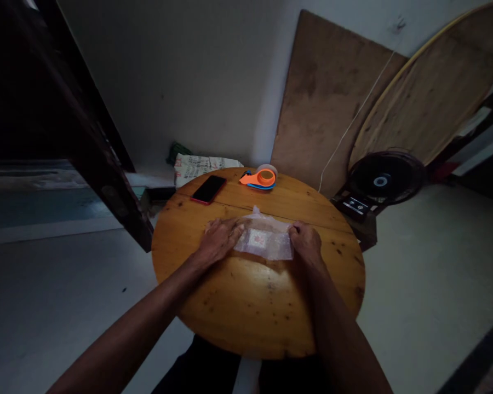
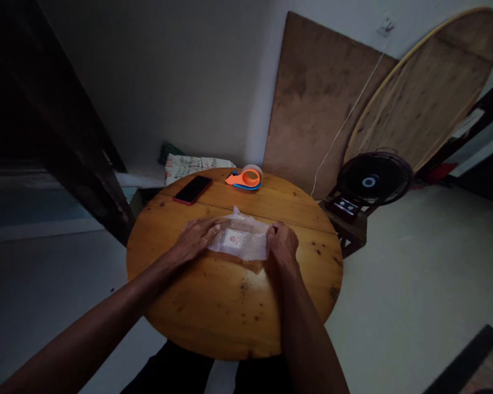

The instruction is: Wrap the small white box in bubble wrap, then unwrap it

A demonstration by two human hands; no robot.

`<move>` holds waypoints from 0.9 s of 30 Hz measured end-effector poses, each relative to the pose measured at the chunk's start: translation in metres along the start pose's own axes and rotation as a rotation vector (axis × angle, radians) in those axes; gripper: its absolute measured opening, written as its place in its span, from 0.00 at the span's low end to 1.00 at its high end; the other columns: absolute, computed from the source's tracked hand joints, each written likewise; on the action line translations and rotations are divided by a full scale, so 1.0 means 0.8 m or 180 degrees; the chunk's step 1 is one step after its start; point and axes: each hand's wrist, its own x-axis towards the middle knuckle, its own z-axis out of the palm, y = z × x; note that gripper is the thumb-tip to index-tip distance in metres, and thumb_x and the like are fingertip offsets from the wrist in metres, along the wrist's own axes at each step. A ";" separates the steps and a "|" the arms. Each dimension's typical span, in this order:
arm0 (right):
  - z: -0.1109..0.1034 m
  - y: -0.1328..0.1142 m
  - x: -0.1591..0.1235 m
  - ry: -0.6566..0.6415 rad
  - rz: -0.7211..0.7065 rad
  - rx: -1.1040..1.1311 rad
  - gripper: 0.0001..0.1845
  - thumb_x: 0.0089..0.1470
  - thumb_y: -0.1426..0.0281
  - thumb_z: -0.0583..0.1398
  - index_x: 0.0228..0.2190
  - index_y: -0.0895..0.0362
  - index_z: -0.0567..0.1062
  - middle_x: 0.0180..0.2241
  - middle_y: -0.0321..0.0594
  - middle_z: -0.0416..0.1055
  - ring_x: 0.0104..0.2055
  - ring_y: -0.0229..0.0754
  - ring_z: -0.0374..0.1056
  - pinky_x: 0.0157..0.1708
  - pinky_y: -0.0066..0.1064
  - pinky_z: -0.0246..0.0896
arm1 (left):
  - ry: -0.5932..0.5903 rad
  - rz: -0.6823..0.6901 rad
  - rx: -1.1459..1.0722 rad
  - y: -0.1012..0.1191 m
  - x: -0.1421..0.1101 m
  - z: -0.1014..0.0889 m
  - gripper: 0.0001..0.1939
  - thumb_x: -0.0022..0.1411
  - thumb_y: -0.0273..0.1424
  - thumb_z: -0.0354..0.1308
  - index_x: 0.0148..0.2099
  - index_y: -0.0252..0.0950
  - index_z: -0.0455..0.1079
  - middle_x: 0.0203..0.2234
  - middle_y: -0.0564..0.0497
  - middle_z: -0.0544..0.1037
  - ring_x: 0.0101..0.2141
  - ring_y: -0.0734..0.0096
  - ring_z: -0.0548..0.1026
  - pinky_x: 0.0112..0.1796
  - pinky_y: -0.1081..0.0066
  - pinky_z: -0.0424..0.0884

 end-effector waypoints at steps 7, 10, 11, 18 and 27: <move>0.017 0.004 0.006 0.0400 -0.0394 0.0635 0.21 0.54 0.64 0.54 0.48 0.56 0.74 0.40 0.43 0.77 0.39 0.45 0.71 0.38 0.32 0.57 | -0.0071 0.0228 0.0332 0.023 0.038 -0.023 0.14 0.63 0.34 0.51 0.41 0.36 0.77 0.37 0.45 0.81 0.42 0.58 0.74 0.44 0.64 0.66; 0.026 0.004 0.010 0.0513 -0.0563 0.1023 0.21 0.53 0.60 0.55 0.45 0.57 0.75 0.40 0.43 0.76 0.39 0.44 0.70 0.39 0.32 0.59 | -0.0285 0.0650 0.0322 0.028 0.054 -0.009 0.14 0.63 0.29 0.49 0.34 0.36 0.76 0.33 0.46 0.80 0.38 0.62 0.74 0.43 0.66 0.67; 0.028 0.004 0.011 0.0543 -0.0601 0.1152 0.20 0.53 0.59 0.54 0.41 0.57 0.76 0.38 0.43 0.76 0.38 0.44 0.70 0.38 0.31 0.59 | -0.0291 0.0708 0.0337 0.025 0.058 -0.001 0.14 0.63 0.28 0.48 0.34 0.36 0.76 0.33 0.46 0.80 0.39 0.62 0.74 0.44 0.65 0.67; 0.030 0.009 0.018 0.0606 -0.0135 0.1341 0.19 0.52 0.58 0.53 0.26 0.58 0.77 0.26 0.39 0.74 0.30 0.43 0.67 0.29 0.28 0.55 | 0.0053 0.0438 -0.0066 -0.021 0.072 0.029 0.33 0.56 0.22 0.49 0.65 0.30 0.57 0.59 0.40 0.66 0.60 0.57 0.62 0.60 0.57 0.57; 0.025 0.011 0.016 0.0525 -0.0035 0.0660 0.15 0.51 0.64 0.55 0.35 0.57 0.79 0.34 0.42 0.77 0.36 0.43 0.70 0.35 0.29 0.58 | 0.0013 0.0367 -0.1000 -0.013 0.054 0.013 0.17 0.61 0.35 0.51 0.47 0.36 0.76 0.42 0.46 0.78 0.44 0.61 0.75 0.47 0.65 0.70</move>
